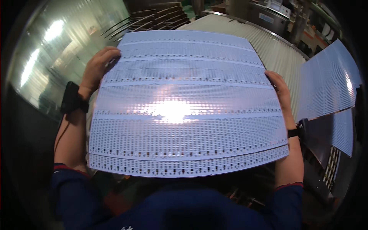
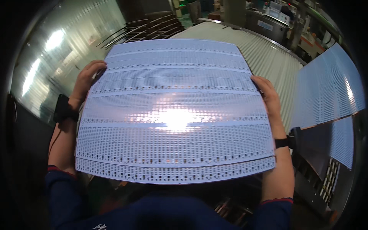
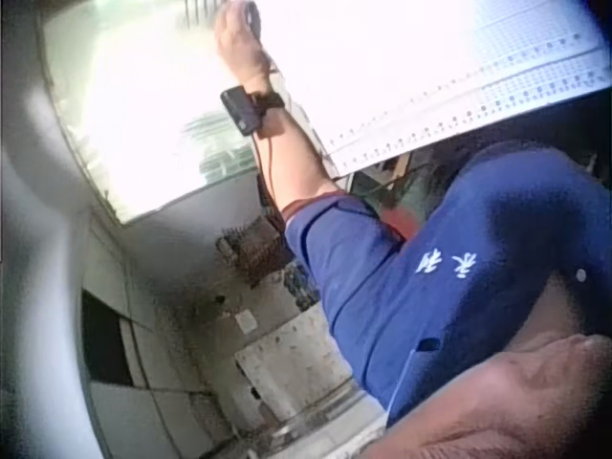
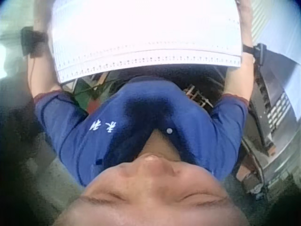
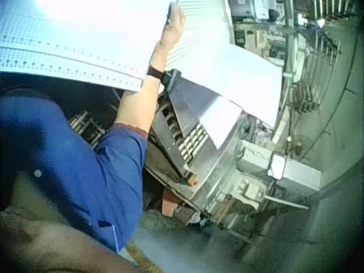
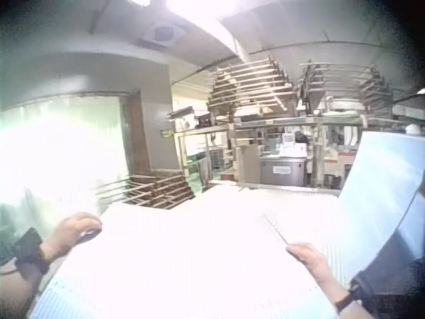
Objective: Organizing and stacking printed circuit boards into a specialized storage rack in a manufacturing environment.
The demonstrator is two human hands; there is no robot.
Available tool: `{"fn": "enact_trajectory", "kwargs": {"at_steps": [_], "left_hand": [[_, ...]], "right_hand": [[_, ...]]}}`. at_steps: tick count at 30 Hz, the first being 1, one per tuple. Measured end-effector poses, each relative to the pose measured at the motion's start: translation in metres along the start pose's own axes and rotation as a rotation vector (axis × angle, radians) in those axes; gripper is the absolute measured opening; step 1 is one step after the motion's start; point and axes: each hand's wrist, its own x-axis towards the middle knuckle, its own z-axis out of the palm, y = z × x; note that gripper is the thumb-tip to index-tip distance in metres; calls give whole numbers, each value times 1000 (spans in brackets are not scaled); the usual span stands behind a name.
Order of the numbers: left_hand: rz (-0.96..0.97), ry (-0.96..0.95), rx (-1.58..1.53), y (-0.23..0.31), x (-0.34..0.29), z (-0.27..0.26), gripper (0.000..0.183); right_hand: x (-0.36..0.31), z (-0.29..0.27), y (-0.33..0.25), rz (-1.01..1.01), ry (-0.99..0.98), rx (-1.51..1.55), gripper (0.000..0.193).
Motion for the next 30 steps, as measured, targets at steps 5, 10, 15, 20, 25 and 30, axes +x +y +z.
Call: {"fn": "enact_trajectory", "kwargs": {"at_steps": [5,10,15,20,25,30], "left_hand": [[1,-68,20,-7,-7,1,18],[-17,-91,53,-6,-7,-4,17],[-5,-84,76,-8,-7,-3,18],[-11,-90,70,-10,-8,-2,17],[6,-67,87,-12,-11,-4,17],[4,-56,52,-9,-16,-10,18]], "right_hand": [[2,6,-7,4,-41,3,45],[5,5,-4,35,-78,78,46],[3,7,0,54,-84,105,50],[3,7,-5,68,-85,37,53],[5,4,2,33,-130,12,50],[7,3,6,-29,-155,-26,47]]}}
